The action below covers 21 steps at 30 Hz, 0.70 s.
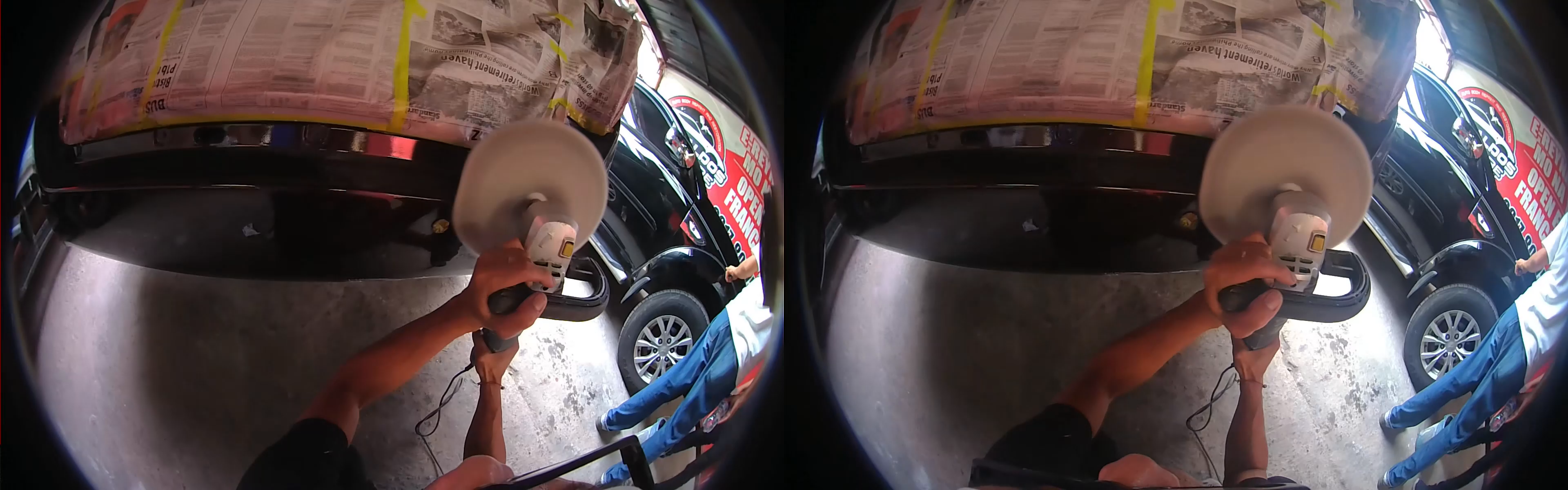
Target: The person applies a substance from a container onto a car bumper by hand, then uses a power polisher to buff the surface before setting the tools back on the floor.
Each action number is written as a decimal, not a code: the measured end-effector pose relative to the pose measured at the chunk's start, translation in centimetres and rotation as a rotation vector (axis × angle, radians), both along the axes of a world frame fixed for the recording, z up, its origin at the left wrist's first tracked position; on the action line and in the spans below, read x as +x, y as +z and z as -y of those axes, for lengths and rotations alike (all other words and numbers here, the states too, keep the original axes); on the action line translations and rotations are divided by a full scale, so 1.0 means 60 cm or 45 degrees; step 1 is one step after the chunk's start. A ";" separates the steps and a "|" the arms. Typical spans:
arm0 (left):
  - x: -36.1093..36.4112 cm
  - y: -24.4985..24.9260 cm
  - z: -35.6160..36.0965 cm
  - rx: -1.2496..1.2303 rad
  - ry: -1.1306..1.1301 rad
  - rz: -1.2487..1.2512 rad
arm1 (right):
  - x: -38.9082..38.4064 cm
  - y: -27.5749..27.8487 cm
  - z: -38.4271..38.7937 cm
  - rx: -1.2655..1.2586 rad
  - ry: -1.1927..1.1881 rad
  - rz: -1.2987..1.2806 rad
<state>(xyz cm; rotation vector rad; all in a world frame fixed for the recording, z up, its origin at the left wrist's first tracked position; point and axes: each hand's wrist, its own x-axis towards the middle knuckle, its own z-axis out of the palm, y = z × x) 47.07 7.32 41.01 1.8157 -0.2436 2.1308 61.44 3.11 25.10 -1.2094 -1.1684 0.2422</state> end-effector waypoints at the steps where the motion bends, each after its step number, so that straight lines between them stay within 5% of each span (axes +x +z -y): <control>1: -0.011 0.002 0.004 0.022 0.021 0.016 | -0.004 0.002 -0.004 -0.003 0.002 0.004; 13: -0.011 0.031 -0.002 0.127 0.098 0.232 | 0.029 0.015 -0.034 0.075 -0.015 0.290; 21: -0.042 0.023 0.007 0.125 0.100 0.134 | 0.015 0.031 -0.023 -0.187 0.096 0.191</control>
